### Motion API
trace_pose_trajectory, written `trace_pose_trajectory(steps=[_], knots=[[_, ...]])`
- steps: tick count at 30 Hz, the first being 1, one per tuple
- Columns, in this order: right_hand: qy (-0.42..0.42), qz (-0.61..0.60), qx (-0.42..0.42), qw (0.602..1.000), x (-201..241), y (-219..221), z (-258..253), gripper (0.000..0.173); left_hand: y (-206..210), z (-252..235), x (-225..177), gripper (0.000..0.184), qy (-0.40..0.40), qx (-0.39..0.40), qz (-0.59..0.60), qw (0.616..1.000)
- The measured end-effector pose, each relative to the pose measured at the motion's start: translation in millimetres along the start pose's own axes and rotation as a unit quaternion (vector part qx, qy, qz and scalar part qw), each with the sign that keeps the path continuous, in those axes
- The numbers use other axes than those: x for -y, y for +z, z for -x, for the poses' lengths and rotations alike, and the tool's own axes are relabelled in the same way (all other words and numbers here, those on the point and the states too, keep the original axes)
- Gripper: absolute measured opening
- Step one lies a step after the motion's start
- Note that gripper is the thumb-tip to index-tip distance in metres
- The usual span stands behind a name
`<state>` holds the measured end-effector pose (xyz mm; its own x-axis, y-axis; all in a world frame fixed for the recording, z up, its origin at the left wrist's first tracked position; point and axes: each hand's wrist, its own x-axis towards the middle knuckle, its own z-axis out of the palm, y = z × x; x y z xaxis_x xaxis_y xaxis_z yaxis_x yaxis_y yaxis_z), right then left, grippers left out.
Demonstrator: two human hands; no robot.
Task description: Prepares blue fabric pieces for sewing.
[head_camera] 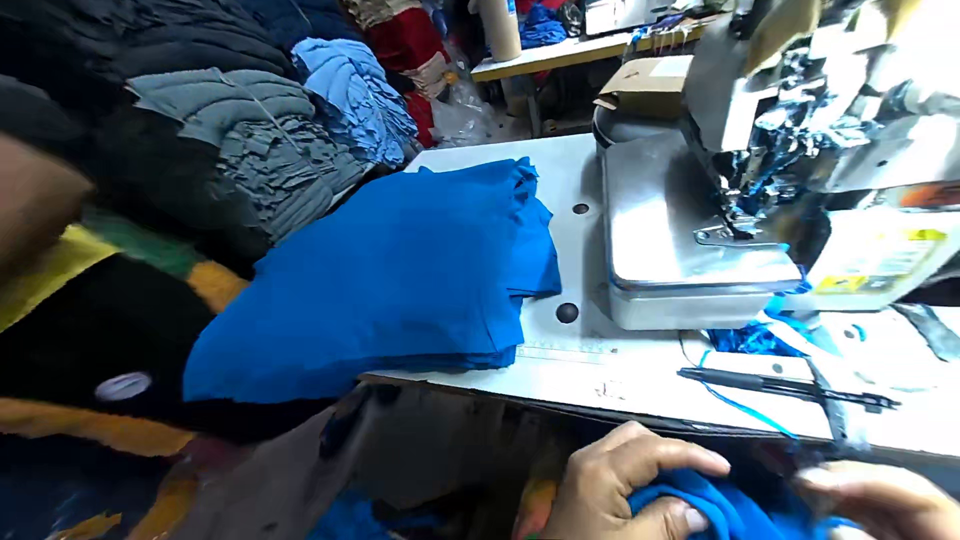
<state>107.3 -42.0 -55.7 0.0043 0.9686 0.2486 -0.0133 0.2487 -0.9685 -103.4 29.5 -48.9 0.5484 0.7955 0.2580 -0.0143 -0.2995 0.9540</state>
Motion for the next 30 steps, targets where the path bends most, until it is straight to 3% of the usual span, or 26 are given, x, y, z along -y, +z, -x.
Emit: trace_pose_trajectory(steps=[5, 7, 10, 16, 20, 22, 25, 30], knots=[[0.1, 0.003, 0.061, 0.993, -16.0, 14.0, 10.9, 0.035, 21.2, 16.1, 9.9, 0.038, -0.034, -0.003, 0.039, 0.999], [0.124, -0.002, 0.071, 0.99, -20.0, 17.0, 12.9, 0.03, 21.8, 19.6, 10.4, 0.038, -0.038, 0.007, 0.041, 0.998], [0.134, -0.012, 0.065, 0.989, -23.1, 17.1, 13.4, 0.015, 20.7, 24.0, 15.0, 0.042, -0.047, 0.007, 0.106, 0.993], [0.128, -0.022, 0.031, 0.991, -26.7, 11.8, 20.0, 0.01, 23.0, 30.6, 26.7, 0.052, -0.06, 0.011, 0.232, 0.971], [0.154, -0.099, 0.031, 0.983, -29.6, 12.5, 24.1, 0.009, 25.0, 31.1, 24.6, 0.048, -0.115, -0.035, 0.256, 0.959], [0.157, -0.071, 0.009, 0.985, -31.6, 16.3, 25.7, 0.008, 25.9, 31.7, 23.3, 0.045, -0.133, -0.053, 0.251, 0.957], [0.108, 0.045, -0.024, 0.993, -33.7, 21.2, 26.3, 0.018, 28.1, 34.3, 24.2, 0.043, -0.114, -0.049, 0.235, 0.964], [-0.088, 0.193, -0.035, 0.977, -36.7, 23.0, 29.2, 0.014, 33.8, 33.0, 24.3, 0.053, -0.098, -0.066, 0.214, 0.97]])
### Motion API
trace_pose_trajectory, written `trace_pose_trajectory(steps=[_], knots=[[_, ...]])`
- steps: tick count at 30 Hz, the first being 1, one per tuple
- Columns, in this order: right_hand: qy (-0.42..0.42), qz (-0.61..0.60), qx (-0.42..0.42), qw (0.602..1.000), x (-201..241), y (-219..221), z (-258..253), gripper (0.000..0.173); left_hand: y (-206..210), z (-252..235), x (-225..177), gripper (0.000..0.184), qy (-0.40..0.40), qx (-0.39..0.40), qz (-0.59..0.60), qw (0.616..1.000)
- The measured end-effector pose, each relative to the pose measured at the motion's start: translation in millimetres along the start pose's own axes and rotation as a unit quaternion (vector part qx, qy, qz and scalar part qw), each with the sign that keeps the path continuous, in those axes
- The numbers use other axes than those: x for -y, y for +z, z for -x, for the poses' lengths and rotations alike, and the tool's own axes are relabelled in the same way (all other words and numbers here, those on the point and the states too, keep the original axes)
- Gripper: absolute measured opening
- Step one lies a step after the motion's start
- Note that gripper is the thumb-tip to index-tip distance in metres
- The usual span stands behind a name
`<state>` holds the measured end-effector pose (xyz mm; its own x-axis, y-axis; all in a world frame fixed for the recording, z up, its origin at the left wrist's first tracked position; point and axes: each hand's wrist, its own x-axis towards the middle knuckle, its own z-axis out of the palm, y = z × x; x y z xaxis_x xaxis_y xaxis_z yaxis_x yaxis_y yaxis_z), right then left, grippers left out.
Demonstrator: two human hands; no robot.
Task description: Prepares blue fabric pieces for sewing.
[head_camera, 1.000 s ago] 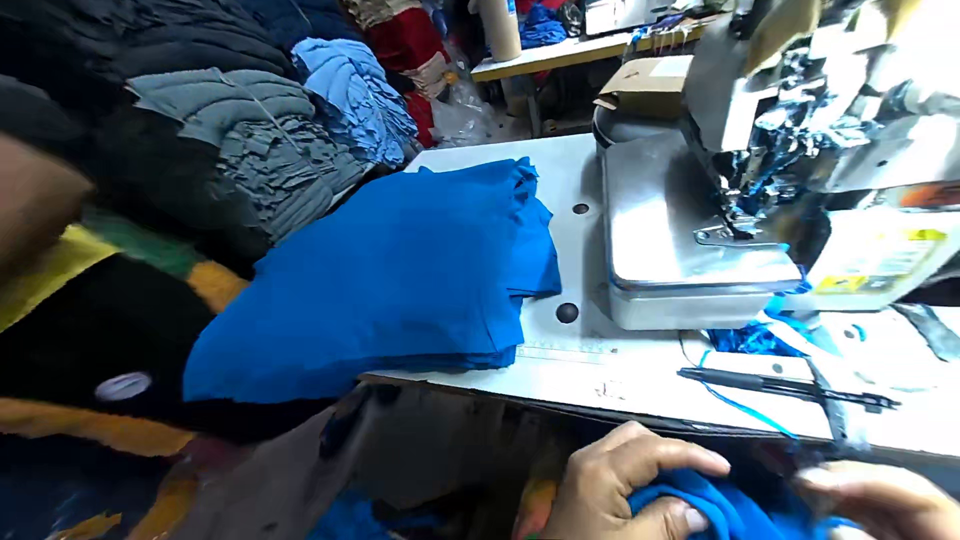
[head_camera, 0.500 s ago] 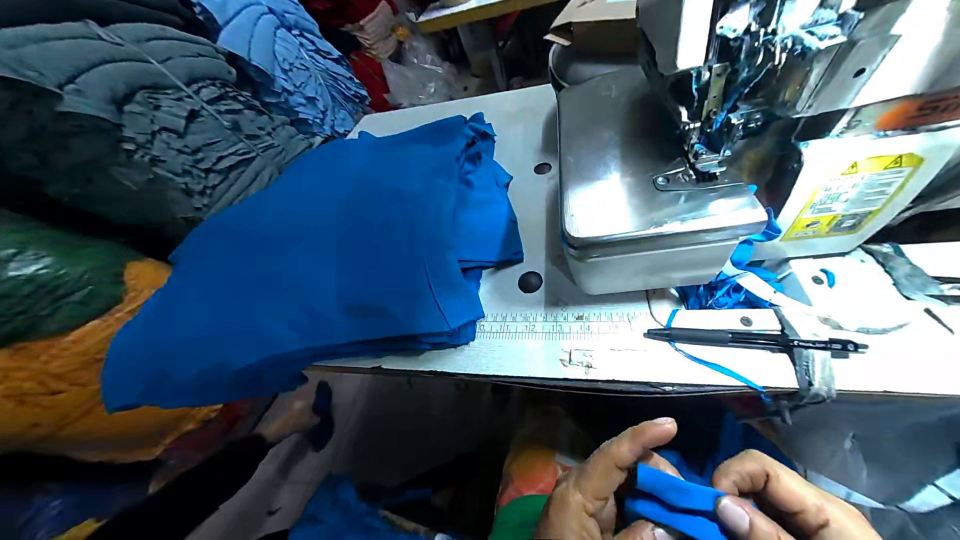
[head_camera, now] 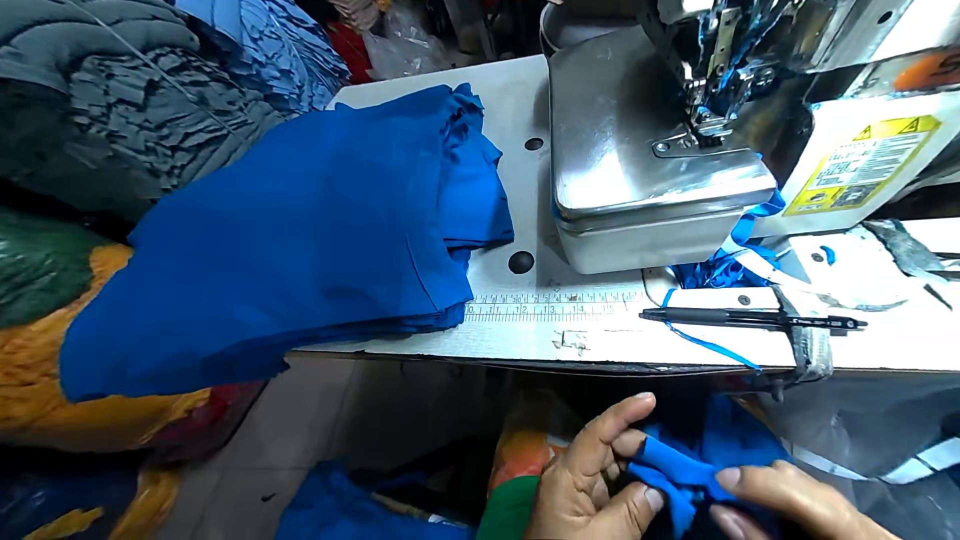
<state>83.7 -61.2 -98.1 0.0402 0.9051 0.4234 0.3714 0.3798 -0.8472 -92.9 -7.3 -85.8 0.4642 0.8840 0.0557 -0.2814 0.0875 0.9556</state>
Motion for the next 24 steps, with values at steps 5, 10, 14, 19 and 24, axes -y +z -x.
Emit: trace_pose_trajectory(steps=[5, 10, 14, 19, 24], knots=[[0.023, 0.059, 0.05, 0.997, 4.4, -1.5, -3.6, 0.024, -0.8, 1.5, 0.7, 0.055, 0.055, 0.023, -0.135, 0.989], [0.056, 0.038, 0.061, 0.996, 6.2, -6.8, -4.8, 0.023, -1.7, 3.4, 2.9, 0.054, 0.1, 0.046, -0.232, 0.966], [0.077, 0.035, 0.074, 0.994, 5.4, -8.0, -4.5, 0.023, -3.2, 2.2, 4.5, 0.051, 0.121, 0.065, -0.262, 0.955], [0.149, -0.103, 0.061, 0.982, -0.9, -9.5, -3.6, 0.021, -2.6, 0.9, 9.4, 0.043, 0.14, 0.079, -0.27, 0.949], [0.244, -0.255, 0.061, 0.934, 0.8, -14.7, -2.3, 0.023, -2.7, -0.1, 15.0, 0.031, 0.153, 0.061, -0.307, 0.937]])
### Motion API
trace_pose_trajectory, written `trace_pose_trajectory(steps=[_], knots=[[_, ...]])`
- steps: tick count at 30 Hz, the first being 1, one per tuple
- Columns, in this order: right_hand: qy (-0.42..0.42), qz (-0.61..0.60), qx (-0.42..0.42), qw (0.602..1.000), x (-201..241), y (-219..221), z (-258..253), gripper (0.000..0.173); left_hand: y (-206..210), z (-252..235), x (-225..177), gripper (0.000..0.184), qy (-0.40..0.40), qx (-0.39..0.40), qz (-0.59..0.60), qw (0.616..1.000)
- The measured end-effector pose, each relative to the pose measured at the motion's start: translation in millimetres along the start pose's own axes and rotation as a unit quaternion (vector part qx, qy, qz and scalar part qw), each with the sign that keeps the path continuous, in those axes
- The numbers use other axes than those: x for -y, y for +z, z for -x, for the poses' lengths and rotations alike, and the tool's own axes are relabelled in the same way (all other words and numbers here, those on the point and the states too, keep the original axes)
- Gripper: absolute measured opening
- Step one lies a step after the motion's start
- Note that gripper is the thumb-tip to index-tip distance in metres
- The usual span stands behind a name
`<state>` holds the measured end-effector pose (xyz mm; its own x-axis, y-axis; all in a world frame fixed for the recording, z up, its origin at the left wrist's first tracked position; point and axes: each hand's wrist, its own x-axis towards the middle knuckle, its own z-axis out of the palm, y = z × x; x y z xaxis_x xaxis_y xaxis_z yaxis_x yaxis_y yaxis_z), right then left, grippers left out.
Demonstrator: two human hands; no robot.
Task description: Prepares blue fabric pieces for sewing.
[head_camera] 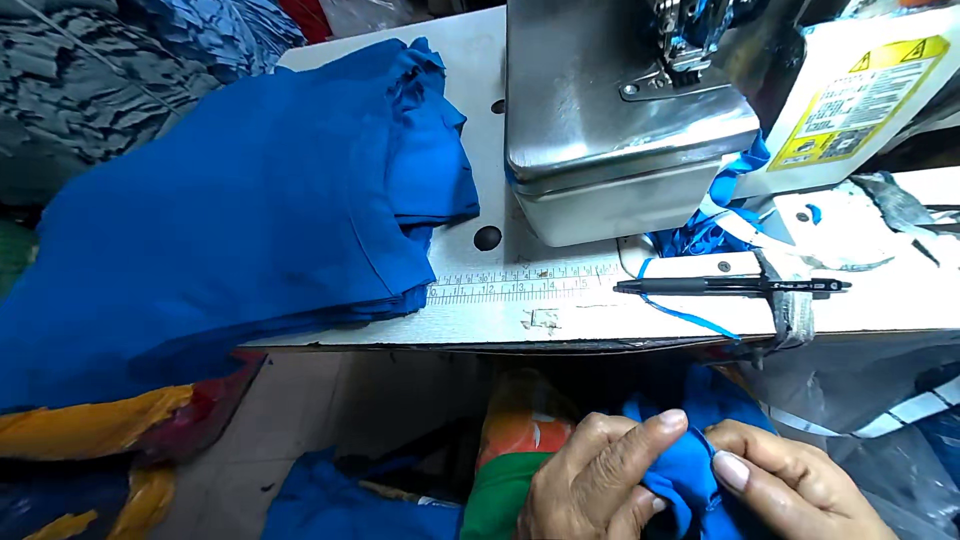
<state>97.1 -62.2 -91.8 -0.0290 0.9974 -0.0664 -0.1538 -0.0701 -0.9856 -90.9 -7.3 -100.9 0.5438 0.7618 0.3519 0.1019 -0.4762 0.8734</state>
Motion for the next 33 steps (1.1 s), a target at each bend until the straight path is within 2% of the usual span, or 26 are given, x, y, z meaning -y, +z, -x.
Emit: trace_pose_trajectory(steps=[5, 9, 16, 20, 24, 27, 30, 33], knots=[[0.03, -0.064, 0.022, 0.997, -1.1, 2.7, 1.6, 0.025, 5.2, 4.5, 8.1, 0.017, 0.006, -0.008, 0.005, 1.0], [0.053, -0.118, 0.023, 0.991, -1.5, 2.3, 1.2, 0.028, 7.9, 6.1, 14.1, 0.019, 0.02, -0.035, 0.005, 0.999], [0.123, -0.184, -0.024, 0.975, -4.8, 8.3, 0.3, 0.033, 8.8, 8.1, 18.5, 0.015, 0.096, -0.072, -0.102, 0.988], [0.124, -0.172, -0.065, 0.975, -4.5, 11.4, -0.8, 0.034, 0.9, 14.1, 21.1, 0.014, 0.12, -0.105, -0.143, 0.977], [0.115, -0.146, -0.098, 0.978, -3.9, 15.6, -1.2, 0.033, -1.3, 13.6, 21.3, 0.015, 0.154, -0.084, -0.149, 0.973], [0.088, -0.084, -0.109, 0.987, -2.3, 19.4, -0.1, 0.026, 0.9, 12.6, 18.7, 0.01, 0.159, -0.032, -0.089, 0.983], [0.008, -0.008, -0.08, 0.997, -13.4, 17.3, 2.1, 0.02, 1.2, 10.3, 13.6, 0.008, 0.13, -0.011, 0.029, 0.991], [-0.017, 0.008, -0.041, 0.999, -16.4, 15.5, 2.8, 0.017, -1.5, 9.5, 10.9, 0.008, 0.088, -0.005, 0.084, 0.993]])
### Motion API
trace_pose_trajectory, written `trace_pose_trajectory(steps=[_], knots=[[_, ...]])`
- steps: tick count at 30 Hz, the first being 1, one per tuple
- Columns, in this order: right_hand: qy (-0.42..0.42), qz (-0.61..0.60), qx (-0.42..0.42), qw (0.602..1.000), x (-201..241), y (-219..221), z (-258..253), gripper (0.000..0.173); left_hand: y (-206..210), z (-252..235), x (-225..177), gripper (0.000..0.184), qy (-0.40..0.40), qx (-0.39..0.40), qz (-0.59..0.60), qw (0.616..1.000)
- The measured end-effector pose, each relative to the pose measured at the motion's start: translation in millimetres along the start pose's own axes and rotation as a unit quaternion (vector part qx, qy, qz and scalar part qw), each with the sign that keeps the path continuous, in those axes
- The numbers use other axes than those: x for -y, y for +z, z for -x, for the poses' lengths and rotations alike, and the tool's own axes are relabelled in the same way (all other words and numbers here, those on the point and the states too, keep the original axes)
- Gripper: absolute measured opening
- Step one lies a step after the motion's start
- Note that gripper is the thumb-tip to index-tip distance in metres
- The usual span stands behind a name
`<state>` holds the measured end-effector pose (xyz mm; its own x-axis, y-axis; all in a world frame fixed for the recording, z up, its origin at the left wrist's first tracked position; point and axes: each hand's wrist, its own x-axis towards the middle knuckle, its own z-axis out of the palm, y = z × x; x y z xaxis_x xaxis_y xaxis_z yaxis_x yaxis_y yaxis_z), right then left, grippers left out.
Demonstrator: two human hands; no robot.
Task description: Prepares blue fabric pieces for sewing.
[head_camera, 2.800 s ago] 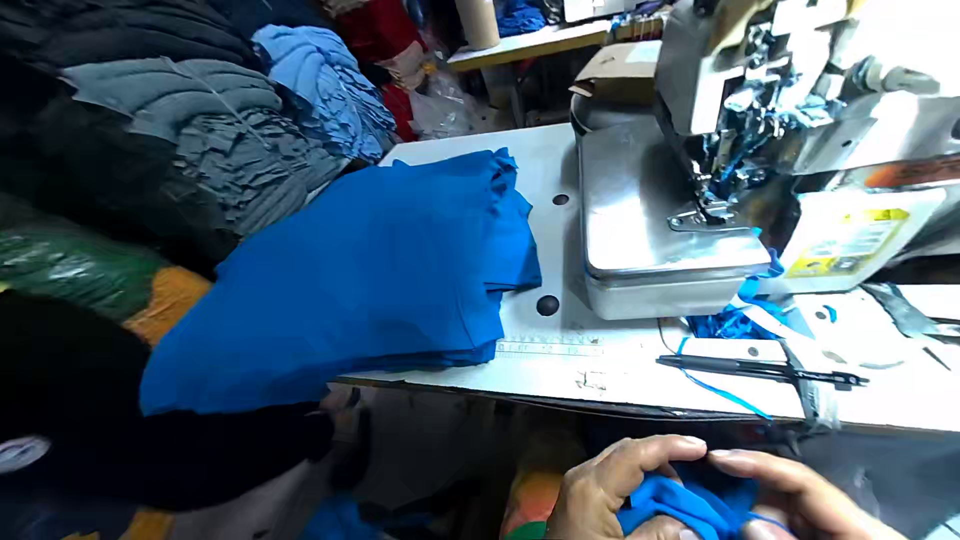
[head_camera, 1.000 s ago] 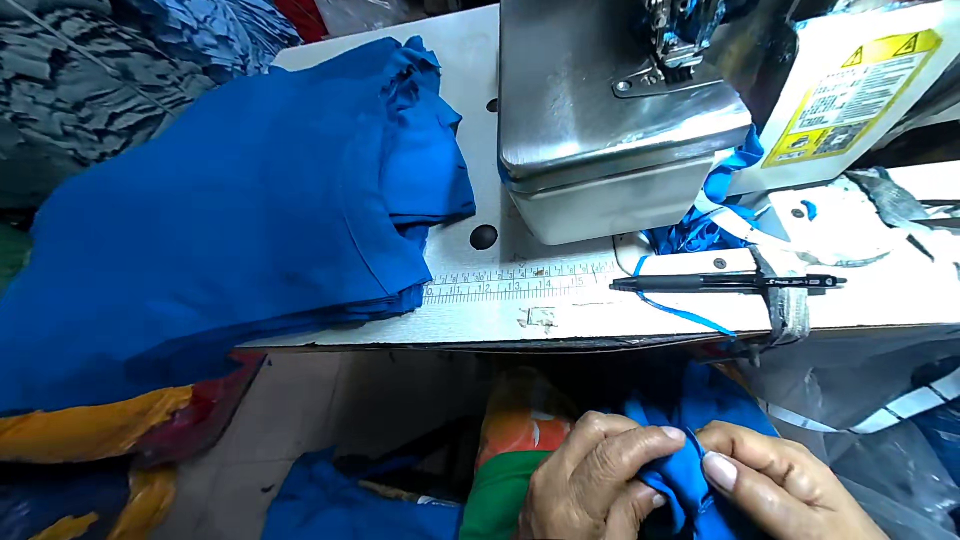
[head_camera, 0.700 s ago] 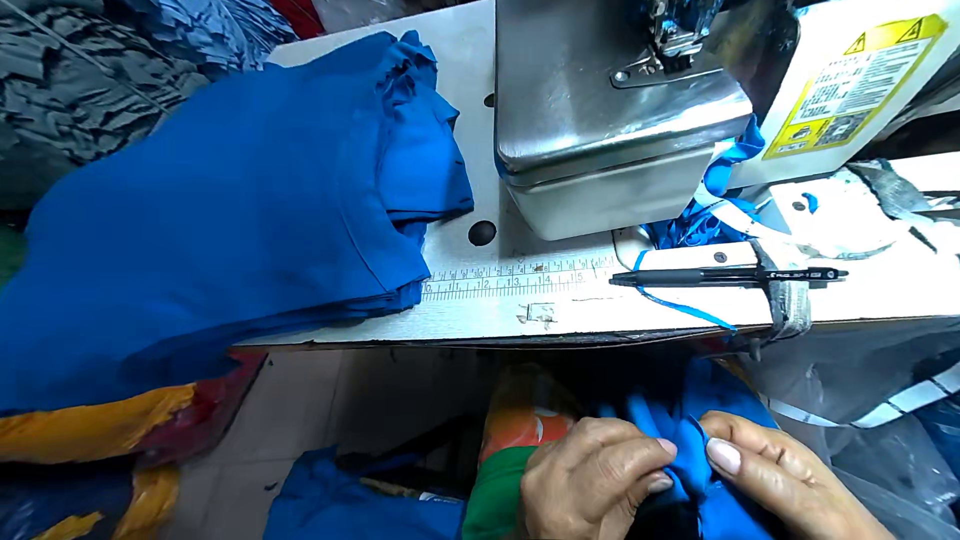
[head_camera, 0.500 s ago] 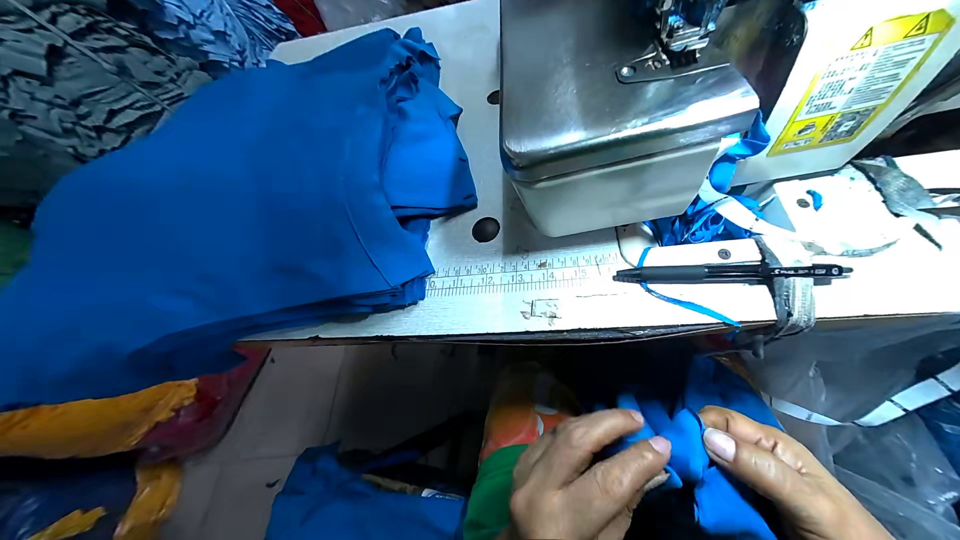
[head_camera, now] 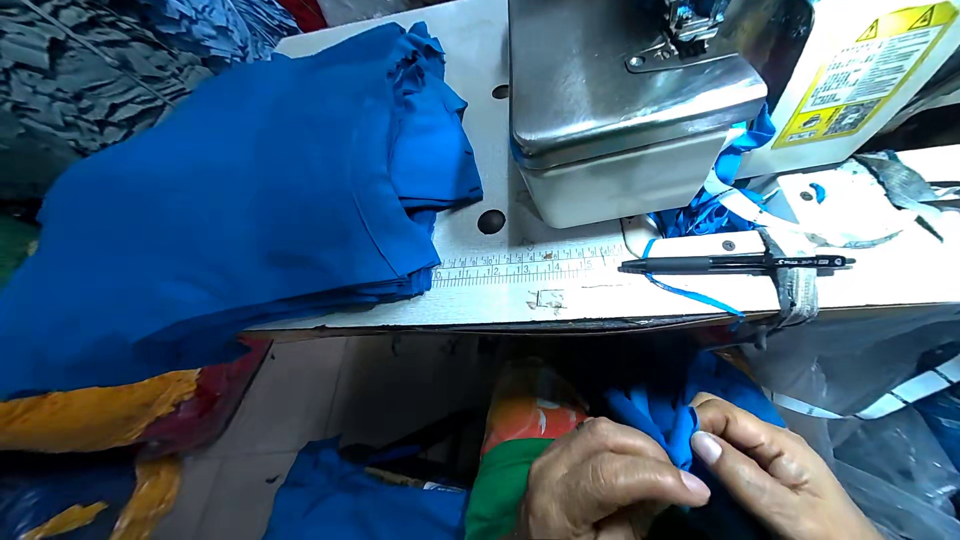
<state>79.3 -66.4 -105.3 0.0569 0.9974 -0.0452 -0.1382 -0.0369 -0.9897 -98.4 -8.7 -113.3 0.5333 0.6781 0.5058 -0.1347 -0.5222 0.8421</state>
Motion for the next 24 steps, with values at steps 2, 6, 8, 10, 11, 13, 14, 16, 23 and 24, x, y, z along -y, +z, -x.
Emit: trace_pose_trajectory(steps=[2, 6, 8, 10, 11, 13, 14, 16, 23, 24], knots=[[-0.005, 0.004, 0.025, 1.0, -0.8, -0.6, 0.1, 0.014, 0.0, -0.4, 0.0, 0.009, -0.016, -0.006, 0.02, 1.0], [-0.055, 0.032, 0.048, 0.997, -7.1, -0.6, -0.9, 0.011, 0.0, -0.6, -1.3, 0.011, -0.04, -0.005, 0.027, 0.999], [-0.078, 0.04, 0.055, 0.995, -8.4, -0.6, -1.0, 0.011, 1.1, -0.3, -2.8, 0.015, -0.064, -0.015, 0.022, 0.998], [-0.071, 0.044, 0.054, 0.995, -5.0, 0.2, -0.1, 0.01, 1.4, -0.6, -3.5, 0.019, -0.075, -0.016, 0.022, 0.997], [-0.062, 0.045, 0.049, 0.996, -3.2, 0.8, 0.2, 0.009, 1.5, -0.8, -4.1, 0.02, -0.075, -0.013, 0.02, 0.997], [-0.053, 0.04, 0.041, 0.997, -2.1, 1.1, 0.8, 0.008, 2.3, -1.0, -4.7, 0.021, -0.073, -0.01, 0.015, 0.997], [-0.056, 0.037, 0.037, 0.997, -2.3, 1.0, 0.9, 0.008, 2.6, -1.2, -4.7, 0.022, -0.074, -0.013, 0.015, 0.997], [-0.067, 0.04, 0.029, 0.997, -3.5, -0.1, 0.2, 0.009, 2.2, -1.7, -4.7, 0.022, -0.077, -0.016, 0.023, 0.997], [-0.058, 0.032, 0.03, 0.997, -0.1, 0.3, 3.1, 0.01, 3.7, -4.6, -8.2, 0.018, -0.062, -0.043, 0.003, 0.997], [-0.059, 0.029, 0.031, 0.997, -0.7, 0.8, 3.4, 0.011, 4.3, -4.6, -7.9, 0.019, -0.06, -0.046, 0.0, 0.997]])
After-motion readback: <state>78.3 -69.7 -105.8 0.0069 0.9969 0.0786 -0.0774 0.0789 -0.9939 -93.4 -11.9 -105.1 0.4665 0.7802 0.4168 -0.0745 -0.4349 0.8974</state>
